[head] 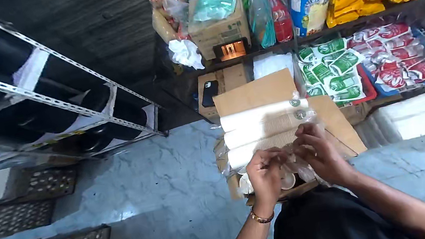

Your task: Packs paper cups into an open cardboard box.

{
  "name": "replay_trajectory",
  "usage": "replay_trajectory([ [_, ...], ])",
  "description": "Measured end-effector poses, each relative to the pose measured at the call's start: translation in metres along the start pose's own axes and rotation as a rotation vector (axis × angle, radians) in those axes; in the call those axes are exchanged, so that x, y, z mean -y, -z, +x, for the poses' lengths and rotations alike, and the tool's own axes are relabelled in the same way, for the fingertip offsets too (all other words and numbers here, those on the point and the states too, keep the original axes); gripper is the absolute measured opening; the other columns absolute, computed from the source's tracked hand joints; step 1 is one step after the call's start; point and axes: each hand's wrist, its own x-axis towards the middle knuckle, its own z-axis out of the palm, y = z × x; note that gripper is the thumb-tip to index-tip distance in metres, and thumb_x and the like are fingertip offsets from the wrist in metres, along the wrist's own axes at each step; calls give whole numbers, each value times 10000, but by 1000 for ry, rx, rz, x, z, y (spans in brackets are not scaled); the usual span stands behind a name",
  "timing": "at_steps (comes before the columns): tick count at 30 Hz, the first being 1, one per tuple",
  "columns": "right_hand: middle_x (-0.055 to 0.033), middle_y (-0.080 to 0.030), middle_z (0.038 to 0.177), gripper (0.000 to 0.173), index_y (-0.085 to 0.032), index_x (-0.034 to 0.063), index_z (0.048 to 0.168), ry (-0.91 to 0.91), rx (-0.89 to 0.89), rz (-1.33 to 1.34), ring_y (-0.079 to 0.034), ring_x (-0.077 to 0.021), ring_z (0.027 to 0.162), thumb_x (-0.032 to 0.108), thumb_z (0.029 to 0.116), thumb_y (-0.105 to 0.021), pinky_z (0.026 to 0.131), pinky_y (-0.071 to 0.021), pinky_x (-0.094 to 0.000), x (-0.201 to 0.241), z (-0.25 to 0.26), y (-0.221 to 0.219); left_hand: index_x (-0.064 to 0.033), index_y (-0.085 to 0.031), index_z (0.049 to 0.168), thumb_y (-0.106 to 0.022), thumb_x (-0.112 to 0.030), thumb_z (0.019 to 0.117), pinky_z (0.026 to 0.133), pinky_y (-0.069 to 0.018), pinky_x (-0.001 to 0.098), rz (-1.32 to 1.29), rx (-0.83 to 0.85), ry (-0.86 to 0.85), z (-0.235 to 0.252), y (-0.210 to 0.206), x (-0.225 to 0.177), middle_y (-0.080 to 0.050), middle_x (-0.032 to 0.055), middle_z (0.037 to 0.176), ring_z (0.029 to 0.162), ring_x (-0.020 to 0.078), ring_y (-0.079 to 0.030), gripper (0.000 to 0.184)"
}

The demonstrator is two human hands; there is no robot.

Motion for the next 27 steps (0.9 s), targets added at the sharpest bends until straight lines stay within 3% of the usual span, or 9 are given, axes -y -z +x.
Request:
replay_trajectory([
  [5,-118,-532,1169,112,-697,114,989,98,41,-60,-567,-125,1099,195,994,-620,937,-522,-274,-3,-15,7,16,-603,901,-581,129,897,676,-623,308,-30,-49,72,1,-1,1,-753,108,916,742,168,-731,114],
  [7,-125,-540,1158,111,-703,121,1003,113,67,-72,-566,-139,1098,195,995,-621,952,-513,-294,-4,-15,9,22,-604,902,-583,121,901,670,-619,307,-36,-38,95,4,-2,-1,-748,114,917,738,167,-725,102],
  [11,-121,-569,1156,163,-700,90,1018,69,104,-99,-566,-181,1117,216,1009,-598,980,-498,-359,-3,-4,18,17,-557,1007,-566,68,959,691,-621,334,-19,179,209,17,7,-16,-746,119,975,802,196,-735,70],
  [14,-126,-602,1163,217,-699,58,1033,15,99,-78,-577,-211,1141,240,1023,-580,989,-503,-401,-4,3,19,-4,-540,1069,-567,43,968,623,-590,288,-4,392,355,29,8,-28,-726,52,895,704,129,-693,114],
  [18,-125,-614,1168,195,-702,43,1022,-15,117,-66,-589,-214,1128,211,996,-606,986,-510,-400,4,6,15,-7,-573,1073,-673,-52,965,565,-550,241,100,384,495,41,3,-37,-723,47,788,613,101,-666,153],
  [22,-104,-622,1168,195,-717,62,1017,-30,141,-69,-583,-212,1123,228,988,-617,987,-499,-409,8,8,16,8,-691,1011,-691,-81,961,605,-572,244,149,416,472,44,6,-37,-731,33,808,655,94,-676,102],
  [27,-96,-628,1153,217,-723,65,1000,-69,128,1,-597,-187,1104,261,994,-631,966,-518,-380,5,7,18,-16,-759,1028,-711,-80,934,775,-621,295,295,509,351,44,11,-43,-760,42,913,803,106,-723,123],
])
